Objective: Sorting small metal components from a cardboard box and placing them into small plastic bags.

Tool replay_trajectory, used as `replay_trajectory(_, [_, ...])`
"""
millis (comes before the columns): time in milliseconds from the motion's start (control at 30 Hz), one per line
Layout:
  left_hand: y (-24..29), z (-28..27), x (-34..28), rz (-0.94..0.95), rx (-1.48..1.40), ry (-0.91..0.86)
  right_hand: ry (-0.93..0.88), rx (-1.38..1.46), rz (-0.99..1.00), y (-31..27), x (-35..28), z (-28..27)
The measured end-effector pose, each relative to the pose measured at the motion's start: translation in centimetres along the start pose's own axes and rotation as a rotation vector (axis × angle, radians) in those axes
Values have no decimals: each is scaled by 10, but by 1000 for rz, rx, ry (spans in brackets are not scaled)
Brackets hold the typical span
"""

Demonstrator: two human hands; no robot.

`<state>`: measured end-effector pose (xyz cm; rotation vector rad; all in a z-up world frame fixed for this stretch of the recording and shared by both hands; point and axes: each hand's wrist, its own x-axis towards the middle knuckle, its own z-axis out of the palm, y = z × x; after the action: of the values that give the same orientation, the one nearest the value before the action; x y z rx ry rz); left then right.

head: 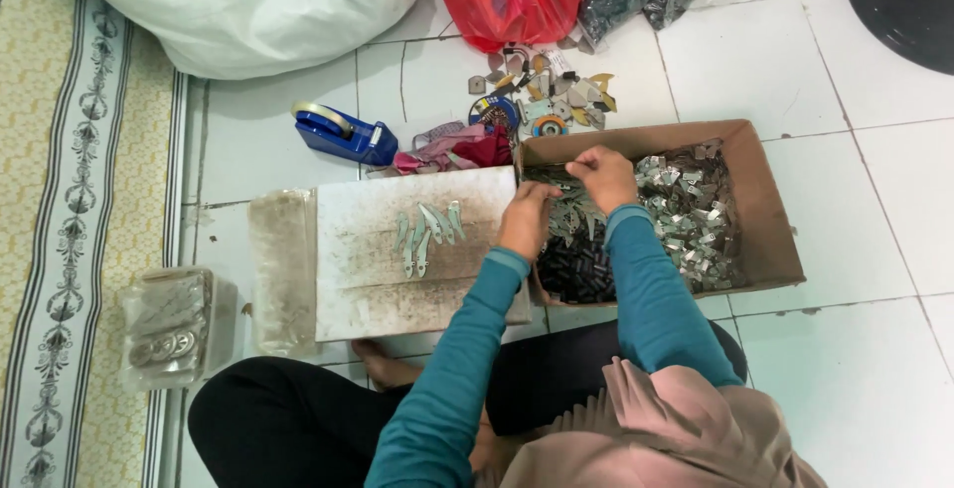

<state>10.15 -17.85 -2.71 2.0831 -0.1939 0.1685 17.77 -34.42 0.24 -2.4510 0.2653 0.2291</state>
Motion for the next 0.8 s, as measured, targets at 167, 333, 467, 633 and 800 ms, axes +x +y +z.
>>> replay_trajectory(167, [-64, 47, 20, -203, 236, -290, -167, -198, 36, 16, -19, 19])
replay_trajectory(333, [-74, 42, 23, -200, 262, -244, -279, -343, -25, 14, -31, 74])
replay_trajectory(467, [-52, 28, 19, -187, 233, -242, -69, -771, -260, 8, -41, 95])
replay_trajectory(633, [-45, 25, 17, -195, 242, -224, -120, -750, -247, 39, -20, 123])
replay_trajectory(800, [-47, 28, 16, -228, 258, -228, -154, -512, -159, 44, -19, 101])
